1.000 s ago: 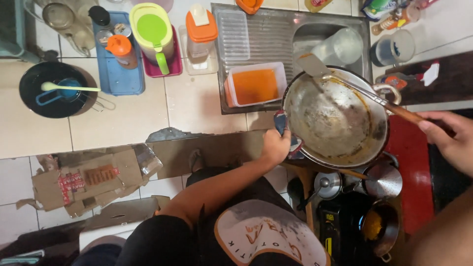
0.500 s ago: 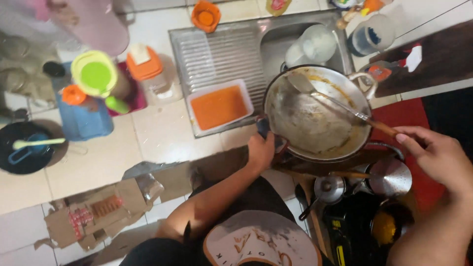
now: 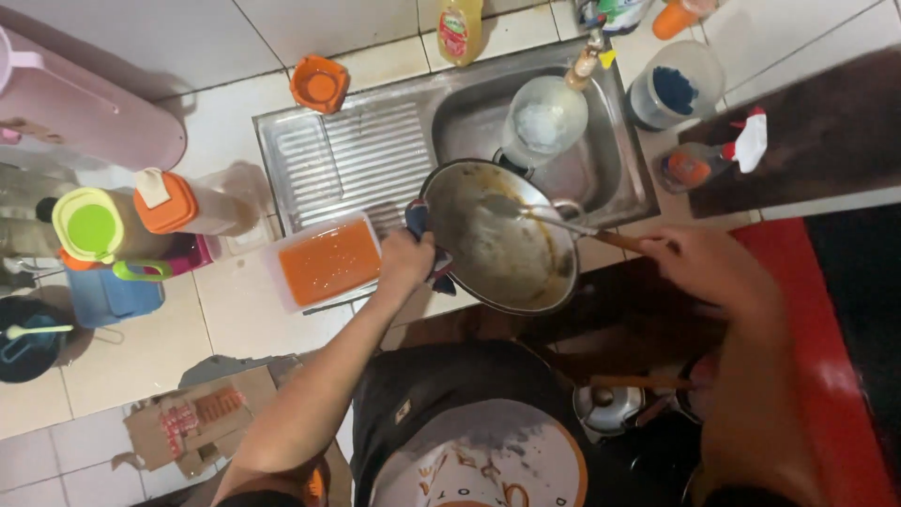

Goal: The person places a plastic container on the sink counter, then picks up a pot of orange liquid from the stove using a cloth. They pour the liquid into the container, scrape the pot with a spatula, and rinse the pot and spatula in the sink.

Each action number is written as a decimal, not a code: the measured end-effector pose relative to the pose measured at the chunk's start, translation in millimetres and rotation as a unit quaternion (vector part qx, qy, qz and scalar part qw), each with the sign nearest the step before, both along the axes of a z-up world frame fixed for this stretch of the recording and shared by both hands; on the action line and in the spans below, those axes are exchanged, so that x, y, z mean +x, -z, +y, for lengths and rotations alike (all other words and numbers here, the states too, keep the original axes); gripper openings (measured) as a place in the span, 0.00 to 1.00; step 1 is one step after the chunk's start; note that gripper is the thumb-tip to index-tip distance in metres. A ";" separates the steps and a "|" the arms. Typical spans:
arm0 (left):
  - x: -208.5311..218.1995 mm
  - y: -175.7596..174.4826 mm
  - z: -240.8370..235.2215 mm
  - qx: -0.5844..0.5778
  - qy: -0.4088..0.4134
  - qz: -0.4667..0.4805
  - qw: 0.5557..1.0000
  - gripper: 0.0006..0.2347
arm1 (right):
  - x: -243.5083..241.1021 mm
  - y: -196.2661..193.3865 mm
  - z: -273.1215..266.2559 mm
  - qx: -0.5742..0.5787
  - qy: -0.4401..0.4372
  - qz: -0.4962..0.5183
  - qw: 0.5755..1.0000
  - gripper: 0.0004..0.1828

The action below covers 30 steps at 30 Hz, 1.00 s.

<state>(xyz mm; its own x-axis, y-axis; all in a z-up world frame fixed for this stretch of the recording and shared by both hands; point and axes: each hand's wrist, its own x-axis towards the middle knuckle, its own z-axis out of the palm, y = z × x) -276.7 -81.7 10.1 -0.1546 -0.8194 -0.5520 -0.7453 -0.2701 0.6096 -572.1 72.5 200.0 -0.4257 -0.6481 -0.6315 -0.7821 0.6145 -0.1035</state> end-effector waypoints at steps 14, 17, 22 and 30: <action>-39.9 6.4 -76.3 -0.068 0.029 -0.071 0.995 0.20 | -21.0 147.0 -18.2 -0.068 -0.084 -0.083 0.991 0.23; -52.0 26.6 -92.9 -0.097 0.030 -0.074 0.992 0.19 | -14.8 165.0 -22.7 -0.080 -0.083 -0.086 0.990 0.22; -67.5 82.4 -115.5 -0.122 0.047 -0.087 0.988 0.17 | 0.3 190.8 -28.0 -0.083 -0.079 -0.087 0.990 0.24; -88.0 98.0 -129.0 -0.102 -0.001 -0.098 0.990 0.20 | 1.3 274.1 -22.9 -0.051 -0.037 -0.046 0.997 0.26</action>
